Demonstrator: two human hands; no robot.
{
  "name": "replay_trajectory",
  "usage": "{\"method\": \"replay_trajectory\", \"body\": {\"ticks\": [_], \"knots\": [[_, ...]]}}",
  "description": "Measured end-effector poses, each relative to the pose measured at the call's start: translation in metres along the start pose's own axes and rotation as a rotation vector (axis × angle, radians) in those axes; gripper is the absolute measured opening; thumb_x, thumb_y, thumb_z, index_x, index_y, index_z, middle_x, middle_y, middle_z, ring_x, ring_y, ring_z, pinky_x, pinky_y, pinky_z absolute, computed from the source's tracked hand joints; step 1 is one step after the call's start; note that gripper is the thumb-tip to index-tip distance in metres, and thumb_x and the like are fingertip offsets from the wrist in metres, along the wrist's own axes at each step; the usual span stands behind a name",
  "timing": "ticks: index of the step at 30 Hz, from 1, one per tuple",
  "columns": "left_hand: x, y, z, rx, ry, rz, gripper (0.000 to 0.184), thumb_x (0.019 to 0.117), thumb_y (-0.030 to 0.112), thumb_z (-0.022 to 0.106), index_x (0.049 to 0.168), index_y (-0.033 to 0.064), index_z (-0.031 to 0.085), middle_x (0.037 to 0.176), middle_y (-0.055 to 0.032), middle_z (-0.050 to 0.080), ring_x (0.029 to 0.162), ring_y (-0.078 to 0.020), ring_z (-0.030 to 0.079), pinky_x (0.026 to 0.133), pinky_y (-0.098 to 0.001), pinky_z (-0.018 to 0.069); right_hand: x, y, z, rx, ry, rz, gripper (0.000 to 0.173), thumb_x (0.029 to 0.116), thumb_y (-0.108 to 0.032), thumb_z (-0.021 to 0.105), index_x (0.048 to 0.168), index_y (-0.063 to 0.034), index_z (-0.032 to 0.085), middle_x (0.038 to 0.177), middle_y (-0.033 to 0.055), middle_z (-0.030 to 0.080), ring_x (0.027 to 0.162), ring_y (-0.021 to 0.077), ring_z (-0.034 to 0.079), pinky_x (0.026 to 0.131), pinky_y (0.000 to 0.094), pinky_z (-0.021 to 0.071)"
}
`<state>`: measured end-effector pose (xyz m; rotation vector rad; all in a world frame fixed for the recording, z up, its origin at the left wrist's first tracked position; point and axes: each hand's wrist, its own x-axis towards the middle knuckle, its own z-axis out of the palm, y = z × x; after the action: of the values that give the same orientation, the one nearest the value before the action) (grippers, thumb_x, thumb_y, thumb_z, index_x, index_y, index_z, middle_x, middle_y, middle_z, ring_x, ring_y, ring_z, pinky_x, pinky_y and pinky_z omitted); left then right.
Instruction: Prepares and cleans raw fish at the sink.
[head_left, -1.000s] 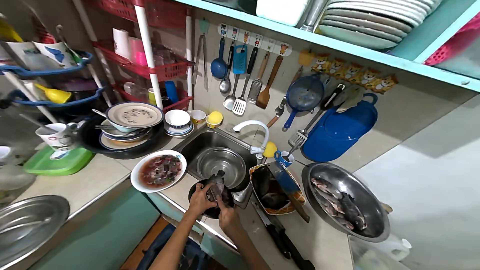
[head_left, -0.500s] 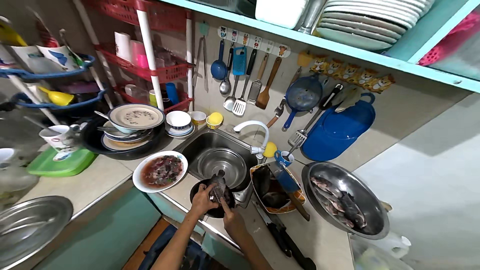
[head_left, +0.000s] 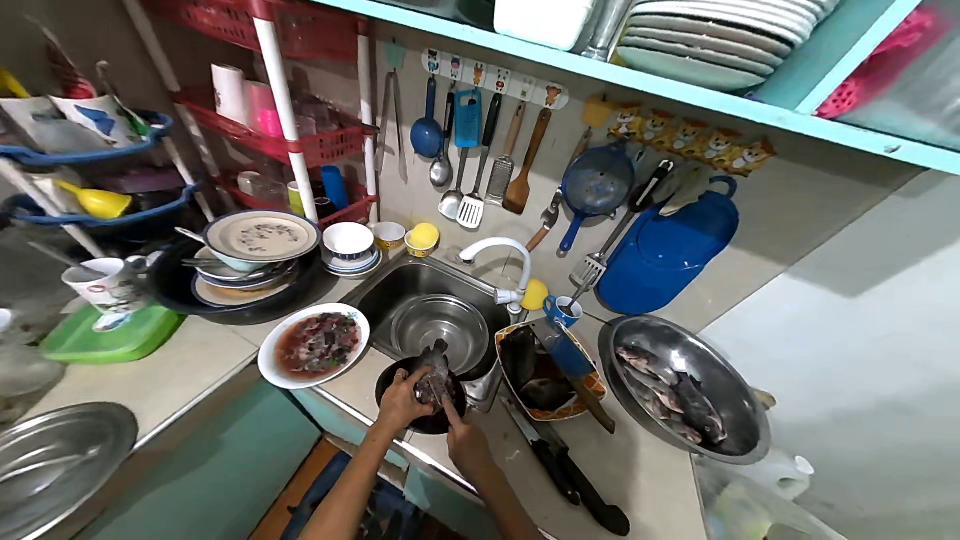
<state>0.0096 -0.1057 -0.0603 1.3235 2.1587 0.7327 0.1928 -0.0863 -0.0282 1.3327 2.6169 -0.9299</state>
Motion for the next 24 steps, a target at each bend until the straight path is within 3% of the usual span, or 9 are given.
{"method": "replay_trajectory", "body": {"ticks": [2,5,8,11,15,19,21,24], "knots": [[0.0,-0.001,0.001,0.005,-0.001,-0.002,0.085,0.0738,0.033,0.089,0.15,0.024,0.053,0.145,-0.03,0.048,0.116,-0.0449,0.062,0.096,-0.0571,0.0524,-0.007,0.007,-0.014,-0.053,-0.122,0.079,0.063,0.1085,-0.01,0.039,0.166,-0.0199,0.017,0.132,0.0275,0.063,0.118,0.0433,0.065,0.103,0.0566,0.0495],[0.002,0.001,0.0,0.023,-0.001,-0.007,0.086,0.0736,0.034,0.089,0.15,0.0241,0.052,0.145,-0.0297,0.049,0.116,-0.0446,0.063,0.096,-0.0569,0.0523,-0.005,0.019,-0.028,-0.049,-0.094,0.08,0.06,0.1091,-0.012,0.04,0.165,-0.0185,0.022,0.136,0.0263,0.062,0.123,0.0425,0.062,0.106,0.0558,0.0469],[0.0,0.002,-0.001,0.018,-0.007,-0.015,0.086,0.0742,0.033,0.09,0.151,0.0239,0.052,0.145,-0.0299,0.049,0.116,-0.0442,0.062,0.097,-0.0562,0.052,0.012,0.013,-0.033,0.034,0.041,0.027,0.058,0.1076,-0.008,0.04,0.164,-0.014,0.028,0.126,0.0264,0.068,0.116,0.0416,0.067,0.103,0.0547,0.0495],[0.0,0.003,-0.002,0.022,-0.006,-0.03,0.088,0.0741,0.033,0.09,0.152,0.024,0.05,0.146,-0.0298,0.049,0.118,-0.0444,0.061,0.098,-0.0567,0.0511,0.031,-0.003,-0.028,0.019,-0.038,0.024,0.062,0.108,-0.01,0.042,0.165,-0.0148,0.02,0.129,0.0267,0.066,0.121,0.0411,0.065,0.108,0.0534,0.0473],[0.001,0.001,0.0,0.027,0.012,-0.019,0.087,0.0734,0.032,0.09,0.151,0.0235,0.051,0.142,-0.0315,0.051,0.115,-0.0455,0.062,0.096,-0.0576,0.0518,0.012,0.0,0.004,0.095,0.023,-0.016,0.061,0.1066,-0.006,0.042,0.164,-0.0122,0.023,0.118,0.0295,0.069,0.108,0.044,0.069,0.099,0.0555,0.0517],[0.002,0.003,0.0,0.044,-0.001,-0.026,0.087,0.075,0.034,0.089,0.152,0.0259,0.05,0.144,-0.0296,0.05,0.117,-0.0441,0.062,0.097,-0.0564,0.0519,-0.01,0.02,-0.017,-0.002,-0.138,0.061,0.062,0.1086,-0.01,0.04,0.166,-0.0196,0.02,0.129,0.0269,0.065,0.118,0.0429,0.065,0.103,0.0569,0.0487],[0.002,0.002,0.0,0.043,0.003,-0.024,0.087,0.0745,0.033,0.089,0.152,0.0244,0.05,0.144,-0.0309,0.049,0.117,-0.0453,0.062,0.097,-0.0576,0.0516,-0.007,0.023,-0.028,-0.001,-0.104,0.051,0.059,0.1086,-0.011,0.039,0.165,-0.0188,0.023,0.13,0.0265,0.065,0.12,0.0421,0.064,0.105,0.0563,0.0478],[0.003,0.001,0.0,0.032,-0.002,-0.023,0.09,0.0731,0.032,0.091,0.152,0.0231,0.05,0.145,-0.032,0.048,0.118,-0.0474,0.061,0.098,-0.0597,0.0511,0.008,0.01,-0.03,0.054,0.014,-0.016,0.057,0.1079,-0.009,0.04,0.164,-0.0159,0.029,0.121,0.0277,0.069,0.113,0.0421,0.068,0.102,0.056,0.0498]]}}
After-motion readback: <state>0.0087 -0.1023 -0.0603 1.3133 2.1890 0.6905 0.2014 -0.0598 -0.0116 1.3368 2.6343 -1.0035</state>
